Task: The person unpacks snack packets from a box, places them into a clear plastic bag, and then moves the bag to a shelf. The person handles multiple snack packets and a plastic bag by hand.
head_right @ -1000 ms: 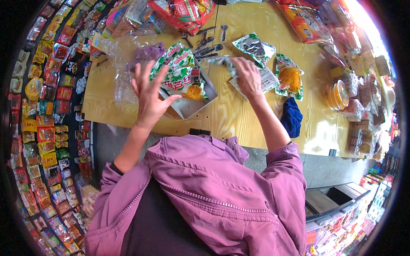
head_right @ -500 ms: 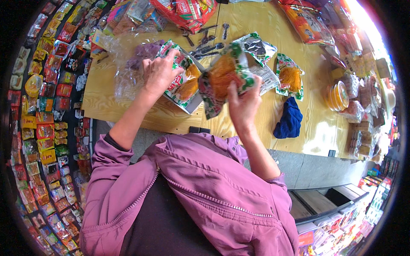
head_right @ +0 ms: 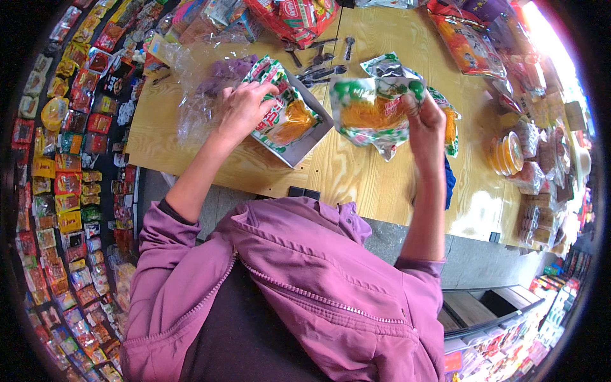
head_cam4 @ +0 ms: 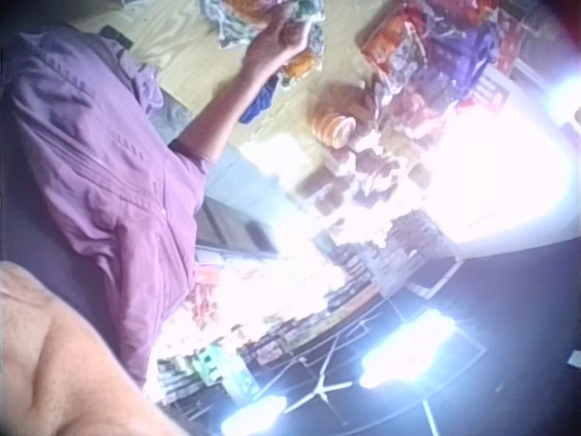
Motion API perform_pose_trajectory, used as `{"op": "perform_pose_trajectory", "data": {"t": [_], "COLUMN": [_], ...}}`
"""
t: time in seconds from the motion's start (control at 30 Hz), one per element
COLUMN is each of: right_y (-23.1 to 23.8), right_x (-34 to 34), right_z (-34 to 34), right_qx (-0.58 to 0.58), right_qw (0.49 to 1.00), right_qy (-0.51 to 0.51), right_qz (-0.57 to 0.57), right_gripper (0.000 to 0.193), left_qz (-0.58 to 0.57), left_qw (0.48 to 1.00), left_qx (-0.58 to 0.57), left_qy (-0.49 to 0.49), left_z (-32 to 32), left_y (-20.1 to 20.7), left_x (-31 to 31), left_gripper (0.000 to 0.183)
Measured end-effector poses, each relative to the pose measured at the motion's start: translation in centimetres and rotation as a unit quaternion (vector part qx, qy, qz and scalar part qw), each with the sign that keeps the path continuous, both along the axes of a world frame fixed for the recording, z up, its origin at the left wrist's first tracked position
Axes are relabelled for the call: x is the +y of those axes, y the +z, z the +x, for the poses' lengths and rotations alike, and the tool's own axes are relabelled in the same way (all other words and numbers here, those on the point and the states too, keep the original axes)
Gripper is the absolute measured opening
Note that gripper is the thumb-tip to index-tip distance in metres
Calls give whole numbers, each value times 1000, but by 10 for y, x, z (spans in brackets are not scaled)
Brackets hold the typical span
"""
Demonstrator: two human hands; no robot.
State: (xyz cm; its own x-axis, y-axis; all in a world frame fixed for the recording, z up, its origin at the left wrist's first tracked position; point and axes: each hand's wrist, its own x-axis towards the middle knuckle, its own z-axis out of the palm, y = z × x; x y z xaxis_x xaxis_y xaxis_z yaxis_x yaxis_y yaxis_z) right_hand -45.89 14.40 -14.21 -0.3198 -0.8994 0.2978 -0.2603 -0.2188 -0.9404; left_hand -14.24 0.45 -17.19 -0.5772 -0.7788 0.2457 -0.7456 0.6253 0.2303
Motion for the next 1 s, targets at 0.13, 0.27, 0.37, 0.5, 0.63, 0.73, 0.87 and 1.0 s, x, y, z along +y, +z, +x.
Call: {"op": "perform_pose_trajectory", "data": {"t": [0.13,0.27,0.37,0.5,0.63,0.73,0.87,1.0], "right_y": [44,10,-57,-137,-142,-131,-56,-111], "right_x": [-28,-54,-54,-73,-72,-71,-17,26], "right_z": [24,111,158,167,173,168,150,122], "right_qx": [385,618,733,642,703,633,383,123], "right_qw": [903,725,584,636,579,637,842,976], "right_qy": [190,219,273,289,313,334,297,-84], "right_qz": [26,-210,-218,-315,-270,-284,-237,158], "right_gripper": [21,13,8,4,11,18,19,36], "left_qz": [-4,13,30,55,26,30,40,46], "left_qw": [1000,1000,999,998,1000,999,999,999], "left_qx": [-1,11,17,10,5,0,22,15], "left_qy": [0,-2,4,11,15,16,12,-5], "left_z": [-3,-4,0,-3,4,3,14,8], "left_y": [2,5,6,13,8,9,6,10], "left_x": [2,0,-2,-1,-2,-3,-8,-9], "left_gripper": [18,17,20,18,17,17,18,19]}}
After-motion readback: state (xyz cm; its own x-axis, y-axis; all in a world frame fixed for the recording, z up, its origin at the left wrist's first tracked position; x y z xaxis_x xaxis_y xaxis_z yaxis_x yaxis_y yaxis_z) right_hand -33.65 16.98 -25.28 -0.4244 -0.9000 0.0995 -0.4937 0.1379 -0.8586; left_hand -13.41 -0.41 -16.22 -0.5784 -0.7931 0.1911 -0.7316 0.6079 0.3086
